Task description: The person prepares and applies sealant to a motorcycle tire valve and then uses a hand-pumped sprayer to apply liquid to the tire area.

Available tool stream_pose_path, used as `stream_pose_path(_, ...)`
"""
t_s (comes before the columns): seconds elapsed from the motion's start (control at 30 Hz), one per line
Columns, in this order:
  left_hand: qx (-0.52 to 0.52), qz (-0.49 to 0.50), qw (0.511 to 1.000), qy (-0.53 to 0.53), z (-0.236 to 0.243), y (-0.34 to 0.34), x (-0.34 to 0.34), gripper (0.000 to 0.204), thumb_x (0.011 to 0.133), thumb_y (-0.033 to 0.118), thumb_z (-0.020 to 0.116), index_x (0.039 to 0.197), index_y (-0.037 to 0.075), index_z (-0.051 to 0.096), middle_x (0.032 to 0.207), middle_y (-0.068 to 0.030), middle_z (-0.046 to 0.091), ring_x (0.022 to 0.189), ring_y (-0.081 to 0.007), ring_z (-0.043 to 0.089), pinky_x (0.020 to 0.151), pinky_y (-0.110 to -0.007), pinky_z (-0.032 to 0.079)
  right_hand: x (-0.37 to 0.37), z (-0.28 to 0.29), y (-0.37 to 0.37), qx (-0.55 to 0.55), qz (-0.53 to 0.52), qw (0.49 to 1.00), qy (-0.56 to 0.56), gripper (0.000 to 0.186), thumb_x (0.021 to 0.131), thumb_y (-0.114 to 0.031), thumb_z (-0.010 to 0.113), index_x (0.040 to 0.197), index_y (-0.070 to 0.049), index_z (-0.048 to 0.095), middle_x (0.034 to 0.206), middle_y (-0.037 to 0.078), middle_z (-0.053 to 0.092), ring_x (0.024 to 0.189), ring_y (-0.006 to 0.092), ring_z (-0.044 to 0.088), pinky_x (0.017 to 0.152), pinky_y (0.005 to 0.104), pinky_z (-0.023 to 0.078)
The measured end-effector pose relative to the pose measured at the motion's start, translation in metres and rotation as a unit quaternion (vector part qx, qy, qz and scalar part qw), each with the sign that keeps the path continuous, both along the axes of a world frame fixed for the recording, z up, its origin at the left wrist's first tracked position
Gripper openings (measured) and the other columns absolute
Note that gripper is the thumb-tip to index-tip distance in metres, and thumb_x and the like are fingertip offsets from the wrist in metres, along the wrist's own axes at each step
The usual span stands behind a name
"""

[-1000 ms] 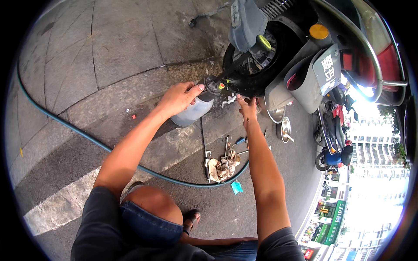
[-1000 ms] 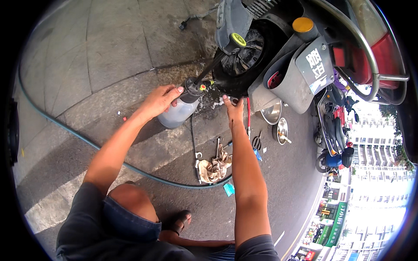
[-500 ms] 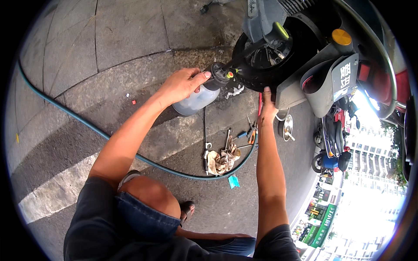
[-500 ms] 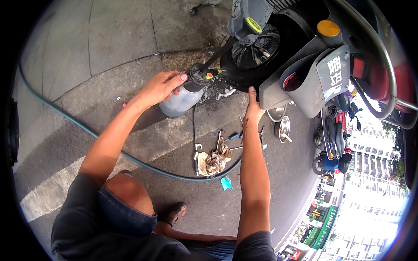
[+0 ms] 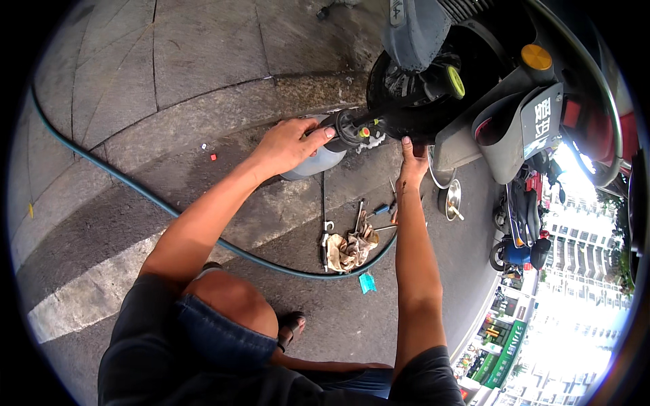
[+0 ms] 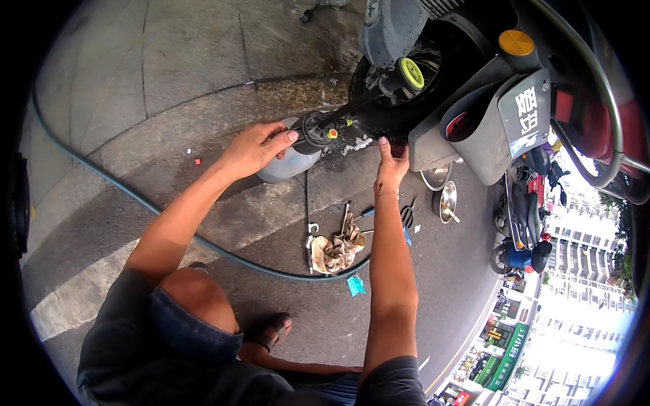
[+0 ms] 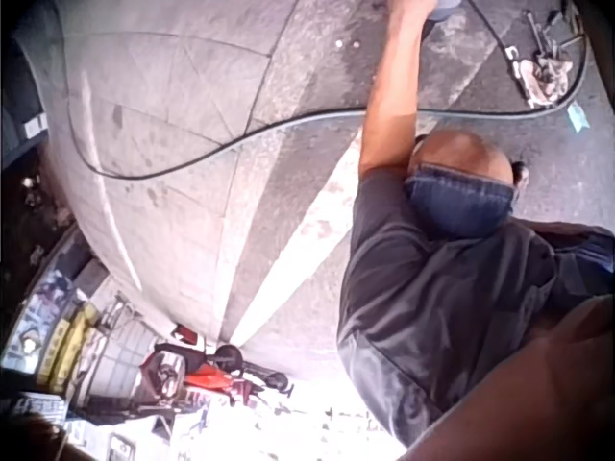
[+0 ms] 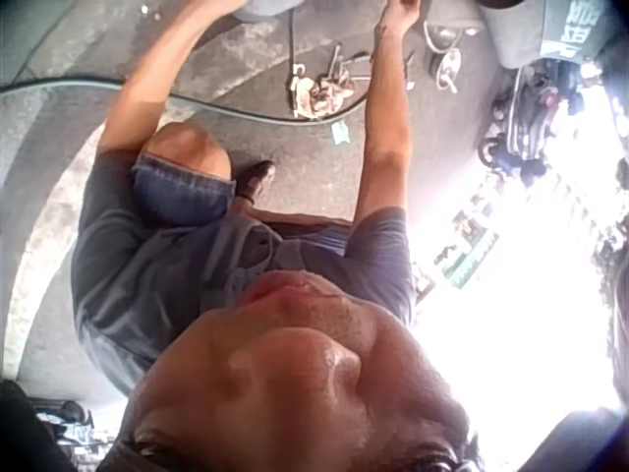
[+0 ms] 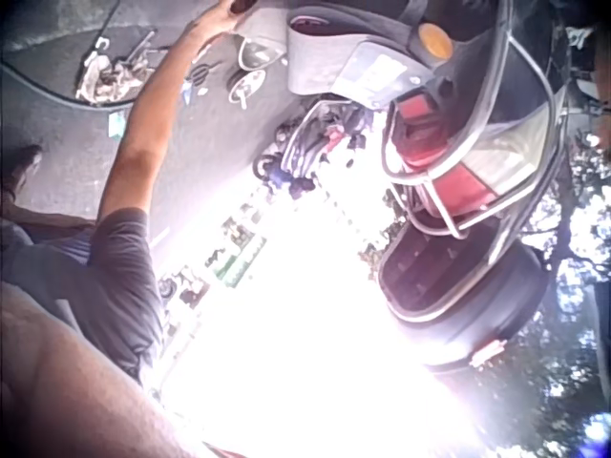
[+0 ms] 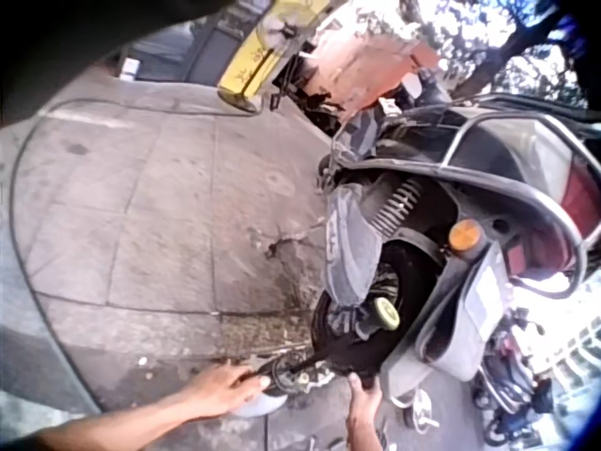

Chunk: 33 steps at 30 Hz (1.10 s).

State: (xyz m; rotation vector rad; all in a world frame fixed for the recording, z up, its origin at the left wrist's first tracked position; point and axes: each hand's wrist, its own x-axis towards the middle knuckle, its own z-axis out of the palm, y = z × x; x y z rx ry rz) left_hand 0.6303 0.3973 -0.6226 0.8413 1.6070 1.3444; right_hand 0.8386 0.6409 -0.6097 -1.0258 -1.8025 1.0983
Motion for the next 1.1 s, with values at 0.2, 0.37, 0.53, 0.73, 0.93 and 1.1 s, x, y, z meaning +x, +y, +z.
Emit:
stream_pose_path(0.2, -0.023, -0.009, 0.999, 0.029, 0.003, -0.003, -0.002, 0.054, 0.089, 0.057, 0.048, 0.089, 0.005, 0.065, 0.068, -0.0087, 0.064, 0.070, -0.0240, 0.064, 0.069, -0.038, 0.047, 0.021, 0.032, 0.012, 0.023, -0.076, 0.996, 0.035, 0.054, 0.086, -0.036, 0.067, 0.122, 0.001, 0.051, 0.117, 0.007, 0.056, 0.101, 0.0167, 0.055, 0.085, 0.0299, 0.044)
stream_pose_path(0.37, -0.013, 0.004, 0.999, 0.049, 0.002, -0.002, 0.001, 0.055, 0.089, 0.056, 0.048, 0.090, 0.004, 0.065, 0.067, -0.0089, 0.064, 0.068, -0.0241, 0.064, 0.068, -0.038, 0.047, 0.021, -0.007, 0.002, -0.004, -0.015, 0.997, -0.079, 0.060, 0.087, -0.043, 0.063, 0.129, -0.005, 0.043, 0.124, 0.005, 0.052, 0.110, 0.0155, 0.049, 0.087, 0.0274, 0.039)
stream_pose_path(0.53, -0.002, 0.008, 0.999, 0.042, 0.001, -0.003, 0.007, 0.052, 0.089, 0.055, 0.048, 0.084, 0.005, 0.061, 0.067, -0.0074, 0.061, 0.066, -0.0225, 0.059, 0.065, -0.037, 0.044, 0.009, -0.019, -0.002, -0.064, 0.024, 0.989, -0.131, 0.068, 0.083, -0.030, 0.072, 0.135, -0.001, 0.039, 0.128, 0.011, 0.052, 0.117, 0.0197, 0.048, 0.101, 0.0312, 0.033)
stream_pose_path(0.73, -0.006, 0.001, 0.999, 0.043, -0.002, 0.000, 0.012, 0.052, 0.089, 0.055, 0.048, 0.081, 0.005, 0.058, 0.068, -0.0075, 0.060, 0.066, -0.0219, 0.056, 0.064, -0.036, 0.042, 0.016, 0.001, 0.011, -0.052, -0.038, 0.998, -0.023, 0.057, 0.079, -0.021, 0.076, 0.124, 0.002, 0.050, 0.119, 0.007, 0.058, 0.106, 0.0174, 0.053, 0.097, 0.0306, 0.037)
stream_pose_path(0.93, 0.019, 0.036, 0.995, 0.086, -0.014, -0.006, 0.021, 0.052, 0.089, 0.055, 0.049, 0.086, 0.004, 0.059, 0.071, -0.0098, 0.062, 0.068, -0.0235, 0.060, 0.065, -0.037, 0.044, 0.023, 0.030, 0.009, 0.035, -0.058, 0.996, 0.066, 0.040, 0.085, -0.024, 0.070, 0.112, 0.002, 0.057, 0.104, 0.007, 0.060, 0.092, 0.0171, 0.057, 0.085, 0.0313, 0.046)
stream_pose_path(1.1, 0.023, 0.028, 0.997, 0.064, -0.003, -0.008, 0.029, 0.051, 0.089, 0.054, 0.050, 0.090, 0.004, 0.060, 0.071, -0.0116, 0.062, 0.067, -0.0253, 0.061, 0.064, -0.038, 0.045, 0.014, -0.007, -0.010, 0.040, -0.005, 0.993, -0.107, 0.070, 0.082, -0.026, 0.073, 0.136, -0.003, 0.035, 0.127, 0.009, 0.049, 0.113, 0.0192, 0.048, 0.099, 0.0313, 0.036)
